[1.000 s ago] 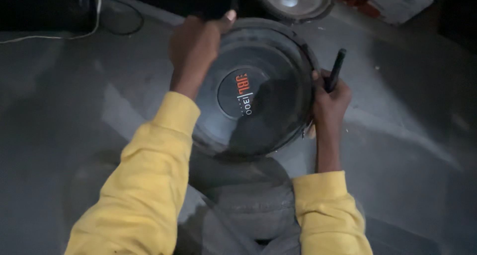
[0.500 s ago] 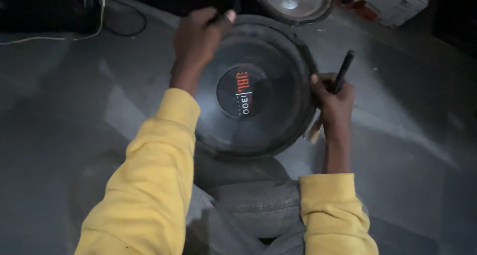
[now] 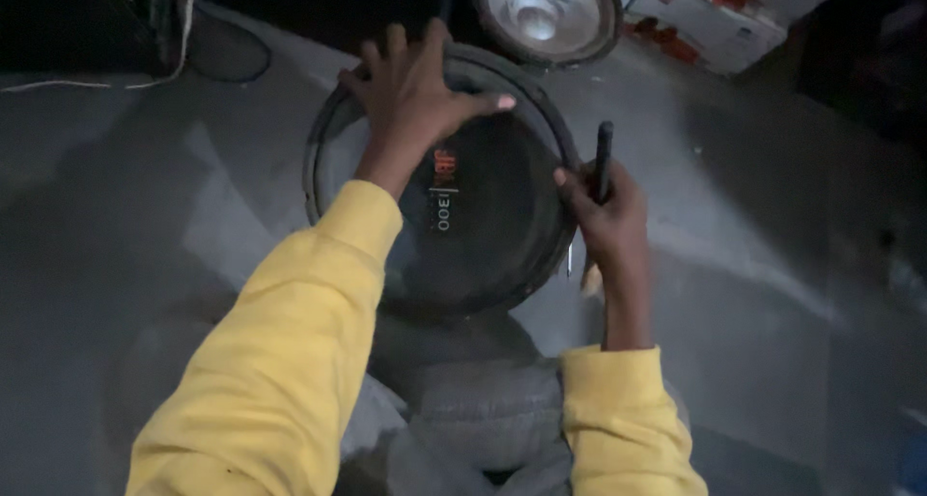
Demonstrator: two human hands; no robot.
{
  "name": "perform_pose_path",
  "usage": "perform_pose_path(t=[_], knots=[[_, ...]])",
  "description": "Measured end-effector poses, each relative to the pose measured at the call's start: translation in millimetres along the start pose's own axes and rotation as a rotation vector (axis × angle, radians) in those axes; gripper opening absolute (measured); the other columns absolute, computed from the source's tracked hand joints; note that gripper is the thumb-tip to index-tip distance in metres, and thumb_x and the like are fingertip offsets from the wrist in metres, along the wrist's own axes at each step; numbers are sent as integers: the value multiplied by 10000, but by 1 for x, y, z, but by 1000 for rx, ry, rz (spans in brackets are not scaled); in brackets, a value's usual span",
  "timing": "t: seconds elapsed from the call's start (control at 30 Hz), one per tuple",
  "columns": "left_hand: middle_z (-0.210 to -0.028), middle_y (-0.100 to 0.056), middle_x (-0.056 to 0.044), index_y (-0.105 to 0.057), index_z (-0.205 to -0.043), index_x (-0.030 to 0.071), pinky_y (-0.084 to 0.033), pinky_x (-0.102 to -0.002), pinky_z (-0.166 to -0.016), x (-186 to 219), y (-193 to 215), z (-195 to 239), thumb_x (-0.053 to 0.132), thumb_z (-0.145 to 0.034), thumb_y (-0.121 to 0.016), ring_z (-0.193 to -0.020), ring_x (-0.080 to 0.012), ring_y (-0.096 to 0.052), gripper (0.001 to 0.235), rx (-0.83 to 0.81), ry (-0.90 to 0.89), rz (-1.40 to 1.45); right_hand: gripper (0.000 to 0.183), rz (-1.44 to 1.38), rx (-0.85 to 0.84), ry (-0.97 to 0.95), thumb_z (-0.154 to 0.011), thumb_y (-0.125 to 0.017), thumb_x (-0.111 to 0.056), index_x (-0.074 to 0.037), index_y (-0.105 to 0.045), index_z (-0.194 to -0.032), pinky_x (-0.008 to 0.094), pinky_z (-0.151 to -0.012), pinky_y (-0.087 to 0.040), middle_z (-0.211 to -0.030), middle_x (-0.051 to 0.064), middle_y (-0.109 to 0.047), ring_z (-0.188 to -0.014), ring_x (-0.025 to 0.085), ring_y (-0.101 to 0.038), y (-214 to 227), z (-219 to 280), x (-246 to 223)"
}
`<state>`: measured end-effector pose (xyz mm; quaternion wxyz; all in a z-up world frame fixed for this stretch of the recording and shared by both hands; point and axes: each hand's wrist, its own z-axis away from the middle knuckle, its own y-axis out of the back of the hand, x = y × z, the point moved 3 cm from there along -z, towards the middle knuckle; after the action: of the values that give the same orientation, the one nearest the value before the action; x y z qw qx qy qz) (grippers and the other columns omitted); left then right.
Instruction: The person removes a central component from a JBL 1300 speaker, then uses a paintbrush to apply white paint to the interior of a separate speaker cone. The person rotates the cone while painting and continues applying paint until the end of the clip.
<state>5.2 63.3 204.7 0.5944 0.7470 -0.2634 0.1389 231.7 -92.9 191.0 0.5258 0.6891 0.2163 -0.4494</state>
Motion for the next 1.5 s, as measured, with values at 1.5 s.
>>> perform_pose_path(t=[1.5], knots=[[-1357, -556, -178, -596, -1311, 51, -223, -713, -1084, 102, -30, 59, 481, -636, -926, -1267, -416, -457, 866, 298, -294, 136, 322, 59, 166, -143, -929, -673, -241, -83, -736, -1203, 262, -700, -591, -940, 88, -752, -793, 162, -736, 82, 54, -92]])
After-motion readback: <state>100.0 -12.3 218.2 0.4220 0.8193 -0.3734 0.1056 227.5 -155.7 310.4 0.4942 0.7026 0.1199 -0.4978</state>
